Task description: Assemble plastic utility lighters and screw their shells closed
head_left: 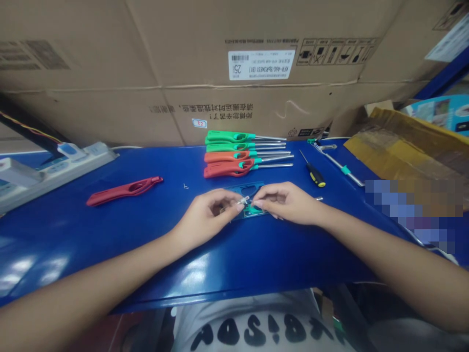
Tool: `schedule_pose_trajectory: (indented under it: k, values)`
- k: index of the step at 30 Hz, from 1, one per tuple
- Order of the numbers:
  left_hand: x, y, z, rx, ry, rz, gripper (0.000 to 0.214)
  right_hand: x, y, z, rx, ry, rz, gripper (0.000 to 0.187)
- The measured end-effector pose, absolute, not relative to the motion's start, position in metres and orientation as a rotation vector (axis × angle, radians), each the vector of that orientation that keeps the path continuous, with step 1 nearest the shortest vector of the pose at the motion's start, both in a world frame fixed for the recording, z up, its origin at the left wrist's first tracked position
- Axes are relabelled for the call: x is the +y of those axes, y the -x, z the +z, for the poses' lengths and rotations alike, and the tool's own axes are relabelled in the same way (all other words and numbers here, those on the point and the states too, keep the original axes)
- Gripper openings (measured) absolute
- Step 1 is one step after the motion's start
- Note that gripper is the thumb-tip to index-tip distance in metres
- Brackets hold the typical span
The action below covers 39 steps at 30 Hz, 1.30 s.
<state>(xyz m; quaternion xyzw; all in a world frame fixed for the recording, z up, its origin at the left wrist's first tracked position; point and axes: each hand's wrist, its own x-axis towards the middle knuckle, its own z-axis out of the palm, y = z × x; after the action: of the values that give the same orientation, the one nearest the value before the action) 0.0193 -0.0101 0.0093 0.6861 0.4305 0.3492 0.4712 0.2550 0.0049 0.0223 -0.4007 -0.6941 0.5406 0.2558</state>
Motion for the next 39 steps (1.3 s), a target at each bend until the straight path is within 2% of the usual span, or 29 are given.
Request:
schedule_pose_trajectory:
  k: [10,39]
  values:
    - [-0.0090,-0.0148,0.0058,1.026,-1.877,0.846,0.021,0.0062,-0.2560,0.0188,-1.938,1.012,1.376,0.029]
    - [-0.0109,-0.0160,0.0083,1.037,-1.859,0.878,0.021,0.0086,-0.2592,0.0172,-2.048,0.965,1.287,0.026]
